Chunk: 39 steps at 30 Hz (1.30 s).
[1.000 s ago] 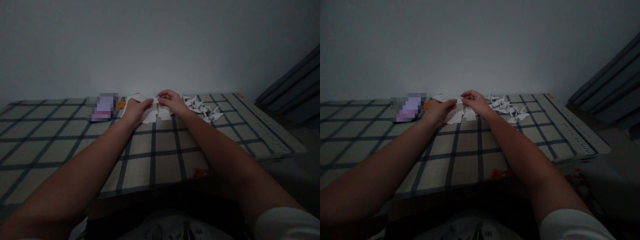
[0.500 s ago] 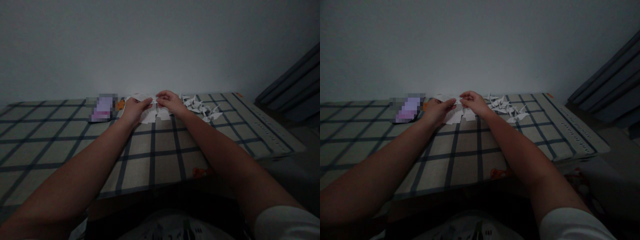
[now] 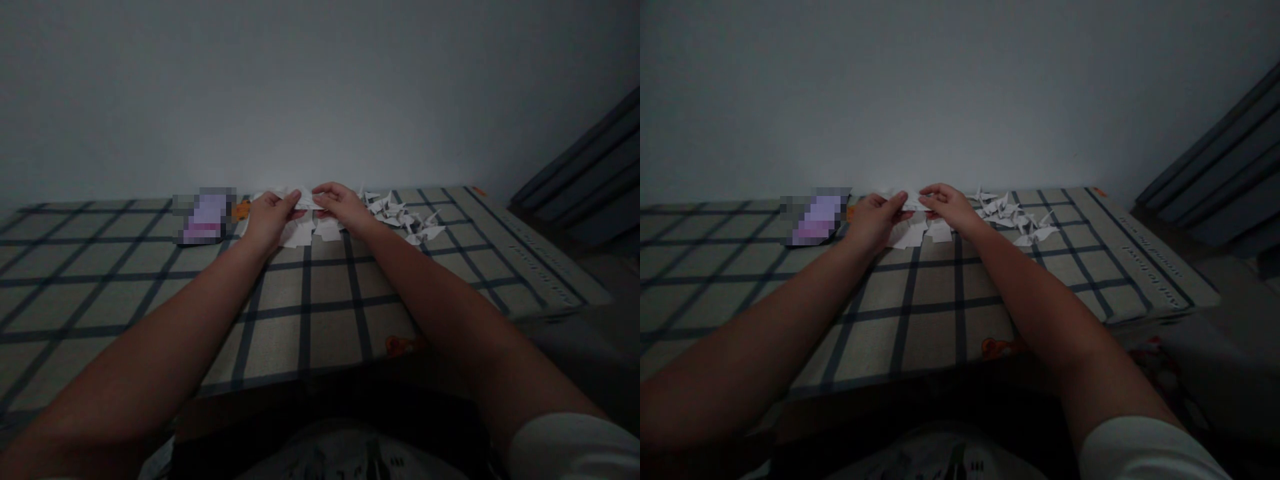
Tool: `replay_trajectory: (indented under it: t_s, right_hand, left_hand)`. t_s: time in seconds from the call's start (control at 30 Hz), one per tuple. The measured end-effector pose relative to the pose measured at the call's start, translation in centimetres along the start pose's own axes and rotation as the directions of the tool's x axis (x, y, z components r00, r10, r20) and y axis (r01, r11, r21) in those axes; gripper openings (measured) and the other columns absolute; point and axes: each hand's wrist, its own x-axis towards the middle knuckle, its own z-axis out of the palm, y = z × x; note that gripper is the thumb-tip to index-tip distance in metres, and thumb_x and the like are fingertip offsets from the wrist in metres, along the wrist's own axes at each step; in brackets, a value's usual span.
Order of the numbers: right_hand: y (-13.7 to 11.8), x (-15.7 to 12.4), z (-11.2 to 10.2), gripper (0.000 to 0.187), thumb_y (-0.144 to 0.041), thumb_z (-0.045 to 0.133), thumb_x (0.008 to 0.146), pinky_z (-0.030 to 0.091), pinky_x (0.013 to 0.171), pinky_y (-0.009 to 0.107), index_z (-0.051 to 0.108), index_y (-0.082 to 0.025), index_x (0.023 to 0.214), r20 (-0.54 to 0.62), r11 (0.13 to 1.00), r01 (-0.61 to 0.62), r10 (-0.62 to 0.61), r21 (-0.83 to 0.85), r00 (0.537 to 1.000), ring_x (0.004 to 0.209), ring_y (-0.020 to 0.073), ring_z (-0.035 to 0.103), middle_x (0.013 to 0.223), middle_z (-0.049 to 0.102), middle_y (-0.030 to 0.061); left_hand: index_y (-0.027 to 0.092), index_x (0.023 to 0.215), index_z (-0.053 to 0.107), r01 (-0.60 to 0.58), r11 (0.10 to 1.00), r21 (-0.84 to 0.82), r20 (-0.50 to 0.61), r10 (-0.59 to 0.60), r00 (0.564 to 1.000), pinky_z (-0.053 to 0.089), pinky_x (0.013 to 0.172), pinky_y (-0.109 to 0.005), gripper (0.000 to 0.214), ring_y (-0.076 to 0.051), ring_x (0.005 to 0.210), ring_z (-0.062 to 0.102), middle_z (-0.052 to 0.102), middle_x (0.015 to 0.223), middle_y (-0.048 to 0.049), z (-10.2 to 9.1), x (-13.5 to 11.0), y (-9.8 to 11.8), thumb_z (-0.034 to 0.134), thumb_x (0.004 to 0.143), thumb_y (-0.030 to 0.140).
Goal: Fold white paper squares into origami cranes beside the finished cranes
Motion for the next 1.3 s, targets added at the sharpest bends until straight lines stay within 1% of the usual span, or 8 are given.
replay_trajectory:
  t_s: [0.27, 0.4, 0.5, 0.7, 0.93, 1.03, 1.1, 1.3]
  right_hand:
    - [0.2, 0.1, -0.2, 0.016, -0.028, 0.071, 0.084, 0.048, 0.064, 0.023, 0.062, -0.016, 0.078, 0.002, 0.99, -0.012, 0.012, -0.141, 1.0, 0.064, 0.0095, 0.056, 0.07, 0.062, -0.0008]
    - [0.6, 0.3, -0.5, 0.018, -0.03, 0.07, 0.085, 0.046, 0.062, 0.023, 0.063, -0.016, 0.077, 0.007, 0.991, 0.026, -0.026, -0.132, 1.0, 0.063, 0.0095, 0.056, 0.069, 0.062, -0.0006]
    - [0.4, 0.2, -0.4, 0.017, -0.03, 0.069, 0.085, 0.046, 0.062, 0.022, 0.063, -0.016, 0.079, 0.004, 0.992, 0.026, -0.026, -0.125, 1.0, 0.062, 0.0089, 0.056, 0.068, 0.061, -0.0016]
    - [-0.4, -0.3, -0.1, 0.018, -0.026, 0.065, 0.089, 0.047, 0.062, 0.021, 0.056, -0.017, 0.077, 0.045, 0.991, -0.027, 0.033, -0.131, 0.998, 0.059, 0.0083, 0.055, 0.065, 0.06, -0.003]
    - [-0.6, -0.5, -0.1, 0.026, -0.03, 0.067, 0.089, 0.044, 0.061, 0.021, 0.054, -0.016, 0.072, 0.019, 0.973, -0.031, 0.037, -0.227, 0.999, 0.058, 0.0072, 0.051, 0.065, 0.059, -0.0021]
    - [-0.6, -0.4, -0.1, 0.028, -0.033, 0.067, 0.089, 0.044, 0.061, 0.021, 0.054, -0.016, 0.071, -0.003, 0.976, -0.036, 0.036, -0.216, 0.999, 0.058, 0.0076, 0.052, 0.066, 0.06, -0.0014]
    - [-0.6, -0.5, -0.1, 0.029, -0.033, 0.066, 0.09, 0.045, 0.061, 0.021, 0.053, -0.017, 0.07, -0.022, 0.979, -0.043, 0.039, -0.2, 0.999, 0.059, 0.0079, 0.053, 0.067, 0.061, -0.0009]
    - [-0.5, -0.6, 0.0, 0.031, -0.033, 0.064, 0.09, 0.047, 0.063, 0.021, 0.051, -0.017, 0.068, 0.031, 0.987, -0.027, 0.033, -0.159, 0.999, 0.06, 0.0074, 0.053, 0.067, 0.057, -0.0022]
  left_hand:
    - [0.018, 0.066, 0.056, -0.025, 0.999, 0.03, -0.019, 0.025, 0.999, 0.058, 0.071, -0.028, 0.046, -0.011, 0.064, 0.058, 0.056, 0.065, 0.0004, 0.0, -0.3, 0.2, 0.077, 0.072, 0.059]
    - [0.017, 0.071, 0.062, 0.018, 1.0, -0.014, 0.057, -0.017, 0.998, 0.055, 0.069, -0.026, 0.042, -0.011, 0.068, 0.06, 0.062, 0.072, -0.0018, -0.1, -0.2, 0.0, 0.079, 0.072, 0.056]
    - [0.017, 0.07, 0.066, 0.002, 0.996, 0.092, 0.057, -0.007, 0.998, 0.05, 0.063, -0.024, 0.037, -0.012, 0.066, 0.06, 0.066, 0.071, -0.0026, -0.3, -0.1, -0.4, 0.087, 0.065, 0.046]
    - [0.016, 0.061, 0.065, -0.034, 0.974, 0.224, 0.048, 0.024, 0.999, 0.038, 0.052, -0.025, 0.04, -0.011, 0.054, 0.053, 0.063, 0.06, -0.0035, -0.7, -0.1, -0.5, 0.086, 0.065, 0.05]
    - [0.017, 0.067, 0.063, 0.095, 0.995, 0.036, 0.096, -0.098, 0.991, 0.044, 0.056, -0.024, 0.048, -0.011, 0.056, 0.055, 0.06, 0.063, -0.0017, -0.1, -0.3, 0.2, 0.072, 0.076, 0.063]
    - [0.016, 0.067, 0.063, 0.097, 0.995, -0.032, 0.175, -0.09, 0.981, 0.046, 0.059, -0.023, 0.04, -0.01, 0.059, 0.057, 0.059, 0.064, 0.0002, 0.0, -0.6, 0.5, 0.082, 0.07, 0.051]
    - [0.016, 0.067, 0.063, 0.067, 0.998, -0.007, 0.217, -0.064, 0.974, 0.047, 0.063, -0.022, 0.035, -0.01, 0.062, 0.058, 0.061, 0.065, 0.0005, 0.1, -0.7, 0.5, 0.085, 0.067, 0.042]
    - [0.016, 0.065, 0.064, 0.016, 0.998, 0.052, 0.183, -0.026, 0.983, 0.046, 0.061, -0.021, 0.029, -0.01, 0.06, 0.056, 0.059, 0.062, 0.0009, -0.2, -0.6, 0.2, 0.081, 0.071, 0.038]
